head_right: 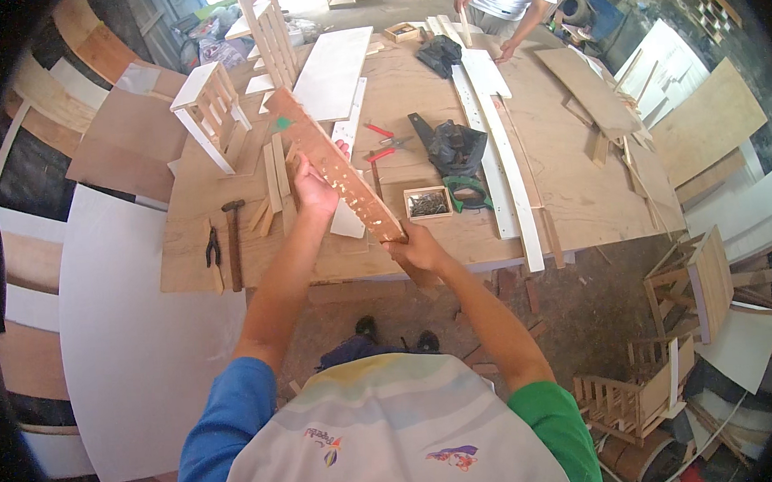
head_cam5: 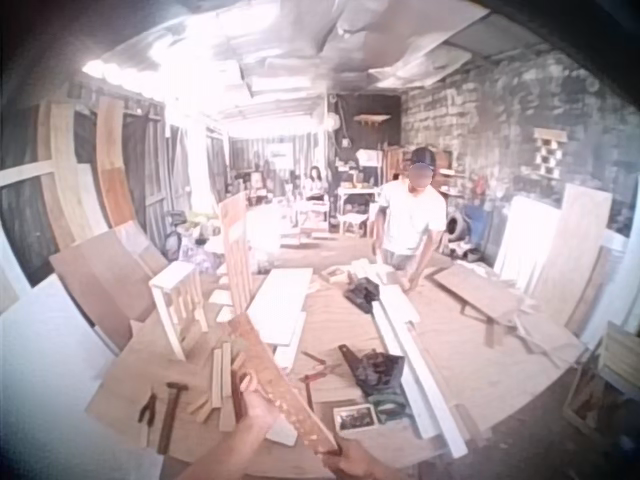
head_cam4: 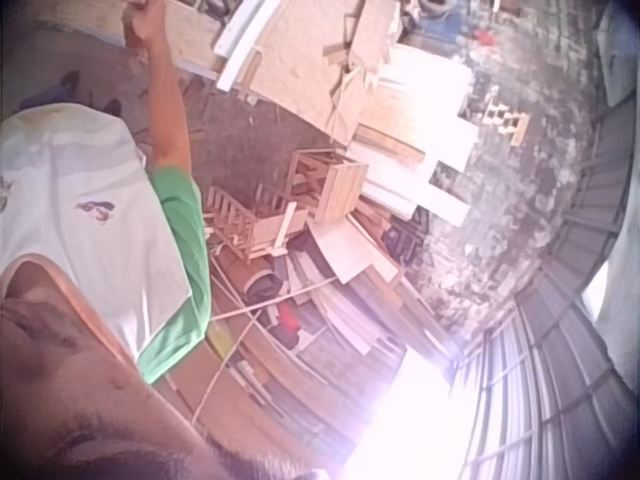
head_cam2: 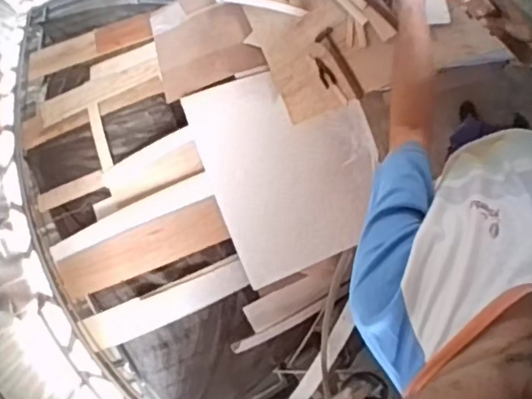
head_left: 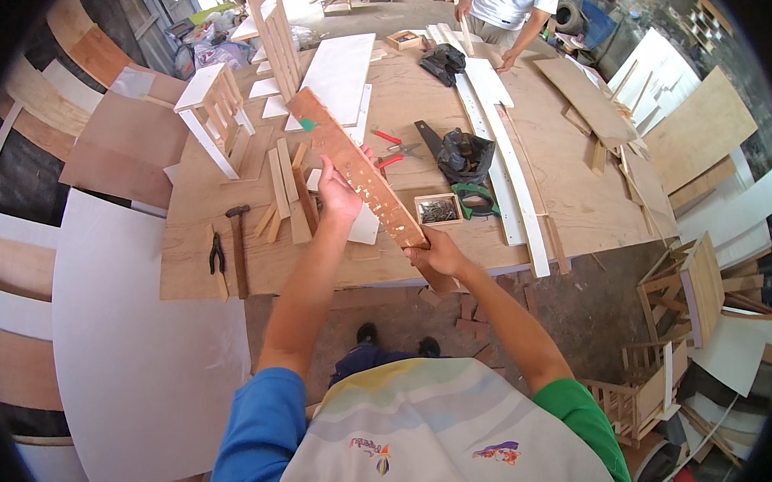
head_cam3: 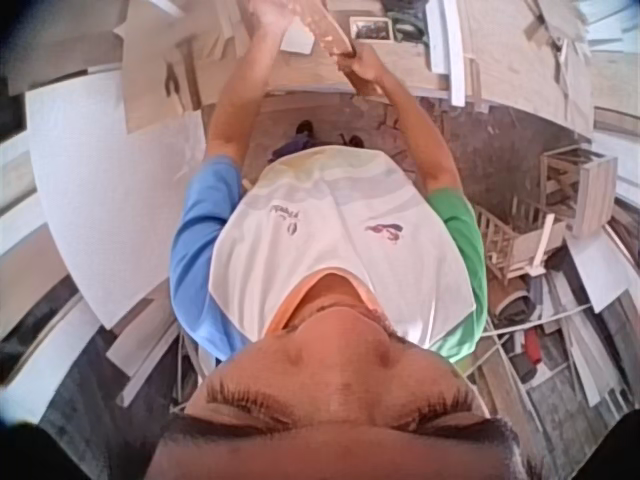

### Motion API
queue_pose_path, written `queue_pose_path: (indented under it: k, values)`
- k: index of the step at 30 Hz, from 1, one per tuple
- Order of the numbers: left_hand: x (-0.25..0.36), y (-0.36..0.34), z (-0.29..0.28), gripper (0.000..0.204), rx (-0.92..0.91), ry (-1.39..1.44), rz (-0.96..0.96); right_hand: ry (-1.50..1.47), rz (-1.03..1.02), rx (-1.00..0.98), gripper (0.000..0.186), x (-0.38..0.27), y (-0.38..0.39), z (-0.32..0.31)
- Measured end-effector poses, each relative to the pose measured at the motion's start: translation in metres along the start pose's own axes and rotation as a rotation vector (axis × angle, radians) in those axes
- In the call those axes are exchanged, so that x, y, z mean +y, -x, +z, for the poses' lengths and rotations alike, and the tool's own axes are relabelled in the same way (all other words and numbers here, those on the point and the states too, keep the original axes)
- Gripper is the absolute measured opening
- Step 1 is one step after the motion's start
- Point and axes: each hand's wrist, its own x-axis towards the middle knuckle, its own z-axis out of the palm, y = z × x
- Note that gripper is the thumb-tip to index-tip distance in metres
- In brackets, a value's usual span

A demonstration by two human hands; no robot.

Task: The person assembles a small wooden structure by hammering a thin piece of wood into another and using pliers to pull out or adjust small fasteners.

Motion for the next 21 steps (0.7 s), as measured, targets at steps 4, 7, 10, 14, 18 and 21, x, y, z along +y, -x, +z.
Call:
queue_pose_path:
  k: [4, 7, 10, 14, 18, 21]
  values:
    - [-0.027, -0.009, -0.021, 0.056, 0.032, -0.186, 0.067, -0.161, 0.091, 0.062, 0.027, -0.012, 0.015, 0.011]
    - [-0.047, 0.001, -0.036, 0.039, 0.026, -0.357, -0.03, -0.138, 0.092, 0.137, 0.028, 0.008, 0.02, 0.01]
    - [-0.061, 0.011, -0.037, 0.032, 0.02, -0.352, -0.071, -0.159, 0.081, 0.149, 0.03, 0.024, 0.025, 0.01]
    - [-0.063, 0.011, -0.031, 0.03, 0.015, -0.43, -0.076, -0.215, 0.097, 0.162, 0.03, 0.031, 0.033, 0.012]
    - [-0.061, 0.002, -0.027, 0.025, 0.004, -0.539, -0.052, -0.215, 0.131, 0.184, 0.028, 0.017, 0.039, 0.016]
    - [-0.061, -0.007, -0.018, 0.024, 0.057, -0.573, -0.008, -0.12, 0.108, 0.215, 0.026, 0.021, 0.039, 0.019]
